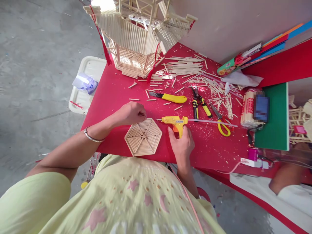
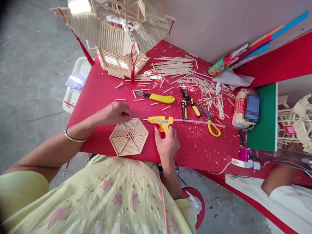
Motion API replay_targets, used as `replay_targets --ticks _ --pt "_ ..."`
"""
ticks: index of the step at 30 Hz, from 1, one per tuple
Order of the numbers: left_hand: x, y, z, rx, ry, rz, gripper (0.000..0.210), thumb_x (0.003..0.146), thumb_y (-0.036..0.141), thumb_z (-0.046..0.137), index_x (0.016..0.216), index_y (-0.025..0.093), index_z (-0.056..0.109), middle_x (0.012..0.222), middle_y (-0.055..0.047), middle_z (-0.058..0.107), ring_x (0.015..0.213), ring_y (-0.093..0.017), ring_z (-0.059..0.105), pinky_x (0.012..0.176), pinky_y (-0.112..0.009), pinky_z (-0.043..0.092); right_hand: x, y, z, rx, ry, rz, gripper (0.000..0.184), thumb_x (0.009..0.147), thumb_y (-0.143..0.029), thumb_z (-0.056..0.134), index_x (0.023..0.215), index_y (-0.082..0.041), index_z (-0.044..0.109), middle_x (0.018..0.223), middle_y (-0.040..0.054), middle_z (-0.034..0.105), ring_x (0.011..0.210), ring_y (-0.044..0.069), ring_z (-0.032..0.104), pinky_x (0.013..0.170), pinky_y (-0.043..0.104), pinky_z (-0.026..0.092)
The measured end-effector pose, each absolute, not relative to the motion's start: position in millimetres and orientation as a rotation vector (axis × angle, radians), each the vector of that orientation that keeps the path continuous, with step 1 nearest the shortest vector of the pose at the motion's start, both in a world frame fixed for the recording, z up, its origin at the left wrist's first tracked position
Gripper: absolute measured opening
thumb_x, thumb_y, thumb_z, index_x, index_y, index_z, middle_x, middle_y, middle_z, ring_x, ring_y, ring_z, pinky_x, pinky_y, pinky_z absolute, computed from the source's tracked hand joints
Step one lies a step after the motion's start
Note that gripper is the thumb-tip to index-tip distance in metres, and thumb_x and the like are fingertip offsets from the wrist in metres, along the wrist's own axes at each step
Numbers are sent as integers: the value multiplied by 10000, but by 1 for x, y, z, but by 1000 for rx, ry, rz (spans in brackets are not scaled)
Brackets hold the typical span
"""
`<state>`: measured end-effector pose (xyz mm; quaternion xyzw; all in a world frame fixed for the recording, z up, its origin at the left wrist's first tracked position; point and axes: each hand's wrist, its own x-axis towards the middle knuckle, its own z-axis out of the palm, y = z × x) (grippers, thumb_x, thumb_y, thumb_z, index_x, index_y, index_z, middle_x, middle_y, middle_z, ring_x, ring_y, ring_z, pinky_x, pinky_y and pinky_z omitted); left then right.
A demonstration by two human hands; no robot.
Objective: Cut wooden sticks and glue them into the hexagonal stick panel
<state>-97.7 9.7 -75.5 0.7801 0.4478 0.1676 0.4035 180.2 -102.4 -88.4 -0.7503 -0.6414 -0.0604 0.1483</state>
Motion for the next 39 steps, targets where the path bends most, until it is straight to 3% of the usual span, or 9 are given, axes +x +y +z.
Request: replay_targets --ticks 5,9,12,15,18,25,39 --pt "-95 8 -72 1986 1149 411 174 776 215 611 732 146 765 731 -40 722 633 -126 572 582 -245 385 183 -104 -92 -2180 -1827 -155 736 971 -757 549 1286 -107 687 1036 164 756 896 282 712 728 353 493" --pt "-93 5 -68 2051 1199 376 179 768 186 585 692 152 744 727 -37 708 609 -113 532 564 -251 347 187 -108 -86 -2171 -1832 -177 742 949 -738 605 1344 -115 681 1139 197 722 1039 327 692 820 403 525" --pt "-92 3 -65 2095 1234 340 196 779 190 572 701 166 750 760 -34 722 633 -117 545 575 -254 342 187 -109 -77 -2045 -1815 -219 594 982 -603 652 1355 -143 694 1226 202 697 1132 335 659 934 451 528" --pt "-93 2 -64 2112 1261 301 209 815 239 584 767 187 781 819 -31 754 702 -136 605 598 -250 361 176 -104 -70 -1787 -1874 -107 342 1045 -397 616 1297 -201 739 1171 144 712 1103 270 669 973 419 533" --pt "-97 4 -65 2127 1259 280 216 848 303 608 785 189 780 830 -29 760 708 -140 622 600 -247 377 155 -92 -68 -1584 -2016 46 268 1062 -294 590 1257 -233 765 1091 94 727 1047 227 664 969 388 528" --pt "-120 6 -65 2079 1155 431 286 929 348 579 833 172 782 822 -39 760 717 -145 658 661 -247 459 122 -65 -69 -1480 -2260 182 314 1025 -162 597 1273 -249 770 1044 77 682 980 222 566 870 363 460" --pt "-135 5 -60 1979 1078 326 233 895 318 621 884 189 815 876 -32 806 761 -153 711 709 -225 513 103 -55 -73 -1437 -2392 246 265 1041 -162 561 1150 -226 795 989 76 647 967 221 516 833 347 400"
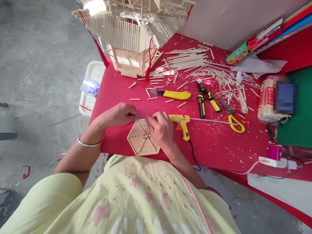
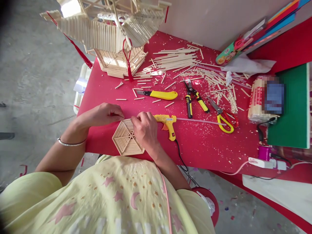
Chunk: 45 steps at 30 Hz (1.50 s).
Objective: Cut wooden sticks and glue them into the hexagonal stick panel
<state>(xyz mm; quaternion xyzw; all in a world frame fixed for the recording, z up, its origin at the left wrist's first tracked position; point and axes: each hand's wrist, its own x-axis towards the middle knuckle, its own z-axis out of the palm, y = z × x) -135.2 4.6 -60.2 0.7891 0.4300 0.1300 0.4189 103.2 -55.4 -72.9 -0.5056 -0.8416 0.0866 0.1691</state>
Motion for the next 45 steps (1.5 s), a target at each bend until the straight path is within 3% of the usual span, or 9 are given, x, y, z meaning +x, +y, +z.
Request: replay_targets --ticks 14,21,27,33,45 --pt "-135 2 -58 1961 1048 399 206 873 258 629 874 192 823 845 -15 821 721 -139 721 698 -207 527 102 -56 -76 -1433 -2382 203 273 1041 -169 556 1108 -246 809 968 82 649 945 227 510 826 354 414" --pt "-132 2 -59 1940 1088 413 227 923 339 645 906 192 818 877 -39 806 749 -151 709 692 -221 512 114 -82 -79 -1637 -2180 211 434 1067 -365 553 1456 -200 655 979 93 724 891 213 657 785 339 498" --pt "-114 0 -74 1922 1086 593 261 967 362 652 959 182 840 902 -76 759 779 -155 690 711 -244 496 124 -102 -86 -1621 -2200 160 332 1059 -313 550 1315 -276 758 781 26 741 710 154 675 692 286 470" --pt "-99 -5 -86 1969 1087 610 269 981 362 648 1068 214 856 882 -60 719 720 -130 645 675 -241 465 118 -98 -92 -1580 -2229 181 292 1045 -317 587 1258 -288 784 786 23 714 699 134 638 667 271 428" --pt "-96 -5 -81 1952 1071 574 245 963 299 628 977 198 851 869 -48 711 703 -113 641 637 -221 437 118 -98 -95 -1569 -2265 131 308 1060 -348 582 1298 -293 768 767 16 679 706 133 623 656 267 424"
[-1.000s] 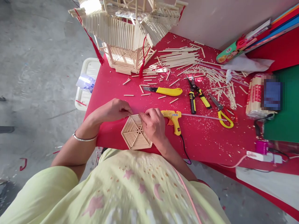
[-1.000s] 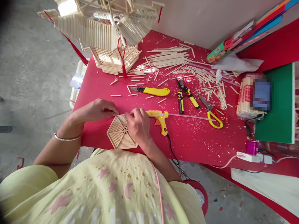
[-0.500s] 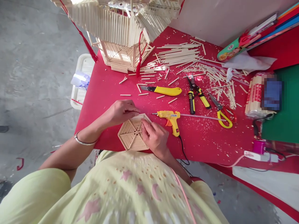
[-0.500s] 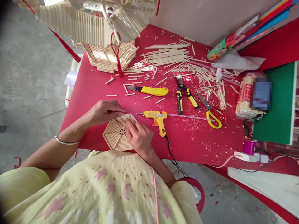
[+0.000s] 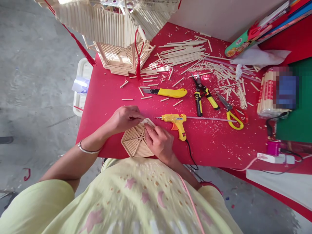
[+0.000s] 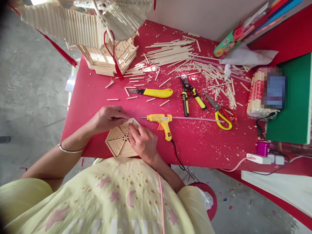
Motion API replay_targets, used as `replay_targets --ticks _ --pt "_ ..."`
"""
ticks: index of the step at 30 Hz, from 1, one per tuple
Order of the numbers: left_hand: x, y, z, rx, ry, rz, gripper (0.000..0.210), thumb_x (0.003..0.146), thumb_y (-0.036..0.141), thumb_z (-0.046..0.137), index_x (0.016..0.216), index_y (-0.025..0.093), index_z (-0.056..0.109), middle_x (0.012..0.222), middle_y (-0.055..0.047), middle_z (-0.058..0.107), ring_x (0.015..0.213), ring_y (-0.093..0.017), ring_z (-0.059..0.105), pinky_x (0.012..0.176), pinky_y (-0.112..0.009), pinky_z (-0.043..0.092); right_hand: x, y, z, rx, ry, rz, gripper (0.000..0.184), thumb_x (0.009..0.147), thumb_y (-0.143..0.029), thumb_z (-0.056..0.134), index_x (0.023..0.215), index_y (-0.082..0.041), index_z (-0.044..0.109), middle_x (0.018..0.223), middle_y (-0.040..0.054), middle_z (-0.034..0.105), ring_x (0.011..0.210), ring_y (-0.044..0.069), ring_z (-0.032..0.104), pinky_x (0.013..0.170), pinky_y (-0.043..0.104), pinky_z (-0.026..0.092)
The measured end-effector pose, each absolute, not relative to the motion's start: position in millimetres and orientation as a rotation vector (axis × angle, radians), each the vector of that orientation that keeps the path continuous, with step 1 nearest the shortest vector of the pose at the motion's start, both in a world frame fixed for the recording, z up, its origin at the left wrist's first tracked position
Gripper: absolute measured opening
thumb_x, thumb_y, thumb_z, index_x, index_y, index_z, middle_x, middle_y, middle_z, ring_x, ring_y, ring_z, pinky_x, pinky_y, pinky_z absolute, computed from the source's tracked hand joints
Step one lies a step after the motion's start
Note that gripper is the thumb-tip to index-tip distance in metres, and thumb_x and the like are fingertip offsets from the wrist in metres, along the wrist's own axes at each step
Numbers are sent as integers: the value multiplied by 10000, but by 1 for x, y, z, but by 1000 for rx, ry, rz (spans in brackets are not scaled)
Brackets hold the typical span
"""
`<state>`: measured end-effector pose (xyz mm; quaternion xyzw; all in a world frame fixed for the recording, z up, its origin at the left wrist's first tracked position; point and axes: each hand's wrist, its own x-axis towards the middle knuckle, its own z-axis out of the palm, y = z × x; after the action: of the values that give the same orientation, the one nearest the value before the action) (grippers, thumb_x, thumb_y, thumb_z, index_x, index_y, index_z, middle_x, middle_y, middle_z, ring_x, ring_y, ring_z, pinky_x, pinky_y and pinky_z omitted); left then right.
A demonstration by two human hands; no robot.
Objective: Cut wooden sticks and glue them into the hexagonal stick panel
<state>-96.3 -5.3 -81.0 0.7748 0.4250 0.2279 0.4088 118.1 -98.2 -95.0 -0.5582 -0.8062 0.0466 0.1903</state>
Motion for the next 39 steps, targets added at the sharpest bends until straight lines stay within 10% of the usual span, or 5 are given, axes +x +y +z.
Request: replay_targets --ticks 24,39 --pt "-92 -12 -82 2105 1318 382 260 982 367 606 956 203 806 959 1 765 777 -116 660 657 -199 412 335 -33 -43 -2581 -1399 -305 365 995 -288 519 1259 -234 766 1176 139 760 1038 293 682 828 361 482" --pt "-89 -9 -81 2084 1294 433 309 980 384 571 852 215 795 900 -29 743 754 -135 652 635 -231 382 436 18 -55 -2918 -1686 83 565 870 -294 740 1426 -213 673 1203 186 765 1017 278 688 834 356 458"
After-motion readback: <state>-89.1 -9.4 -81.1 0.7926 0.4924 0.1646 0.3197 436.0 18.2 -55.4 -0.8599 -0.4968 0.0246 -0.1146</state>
